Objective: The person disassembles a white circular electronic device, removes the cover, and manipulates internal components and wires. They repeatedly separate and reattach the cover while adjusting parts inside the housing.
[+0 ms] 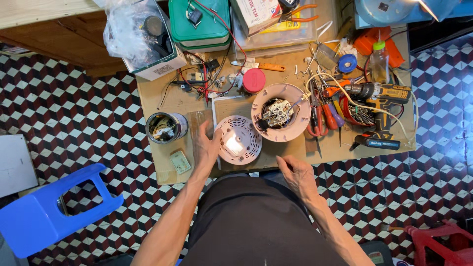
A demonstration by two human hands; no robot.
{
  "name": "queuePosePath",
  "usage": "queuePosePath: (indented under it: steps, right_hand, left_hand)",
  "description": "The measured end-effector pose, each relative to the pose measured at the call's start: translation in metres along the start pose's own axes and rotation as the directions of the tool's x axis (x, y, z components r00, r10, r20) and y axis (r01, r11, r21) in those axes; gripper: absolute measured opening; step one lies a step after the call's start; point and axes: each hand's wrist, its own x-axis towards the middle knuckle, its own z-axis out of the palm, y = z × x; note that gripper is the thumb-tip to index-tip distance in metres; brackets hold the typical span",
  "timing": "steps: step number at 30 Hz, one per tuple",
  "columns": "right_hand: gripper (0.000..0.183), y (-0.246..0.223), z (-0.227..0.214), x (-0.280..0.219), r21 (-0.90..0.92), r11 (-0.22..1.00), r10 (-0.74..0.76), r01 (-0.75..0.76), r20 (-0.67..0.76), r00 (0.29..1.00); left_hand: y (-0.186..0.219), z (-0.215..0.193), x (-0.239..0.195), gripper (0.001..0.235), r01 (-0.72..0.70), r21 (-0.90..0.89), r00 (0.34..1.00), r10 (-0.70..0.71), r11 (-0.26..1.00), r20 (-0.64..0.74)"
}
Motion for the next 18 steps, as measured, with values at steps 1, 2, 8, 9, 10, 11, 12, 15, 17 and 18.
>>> queuePosePath:
  steps: [1,2,8,9,10,11,12,15,17,18]
  right_hand:
    - [0.017,0.001,0.004,0.000,0.065,0.998,-0.006,0.007,-0.002,1.000]
    - [0.020,0.002,0.007,0.000,0.129,0.992,-0.014,0.014,-0.004,1.000]
    - [0.057,-0.006,0.004,0.008,0.126,0.934,0.273,-0.333,0.349,0.896]
    - [0.054,-0.007,0.004,0.010,0.113,0.947,0.243,-0.301,0.360,0.901]
    - [0.051,-0.008,0.004,0.012,0.101,0.957,0.217,-0.271,0.368,0.904]
    - [0.048,-0.009,0.002,0.013,0.089,0.967,0.190,-0.240,0.376,0.907]
    - [0.041,-0.010,0.001,0.012,0.083,0.966,0.192,-0.244,0.400,0.896]
    - [0.034,-0.016,-0.006,0.008,0.072,0.952,0.234,-0.297,0.455,0.859]
    - [0.035,-0.027,-0.010,0.006,0.077,0.921,0.305,-0.383,0.472,0.827]
    - [0.037,-0.033,-0.013,0.006,0.118,0.891,0.337,-0.438,0.474,0.814]
  left_hand:
    - [-0.011,0.001,0.003,0.061,0.100,-0.001,0.994,-0.100,0.995,0.053]
    - [-0.019,0.005,0.005,0.060,0.201,-0.092,0.975,-0.190,0.975,0.113]
    - [-0.036,0.018,0.002,0.050,0.396,-0.412,0.909,-0.288,0.820,0.300]
    - [-0.034,0.010,-0.002,0.048,0.399,-0.393,0.908,-0.297,0.828,0.295]
    - [-0.029,-0.001,-0.006,0.046,0.401,-0.372,0.907,-0.304,0.837,0.293]
    - [-0.022,-0.013,-0.011,0.046,0.402,-0.338,0.906,-0.316,0.851,0.282]
    - [-0.015,-0.030,-0.015,0.046,0.403,-0.300,0.905,-0.327,0.865,0.272]
    - [0.013,-0.083,-0.029,0.048,0.389,-0.277,0.912,-0.325,0.879,0.249]
    - [0.035,-0.112,-0.035,0.050,0.450,-0.388,0.887,-0.350,0.805,0.302]
    - [0.045,-0.122,-0.036,0.050,0.450,-0.410,0.886,-0.340,0.793,0.315]
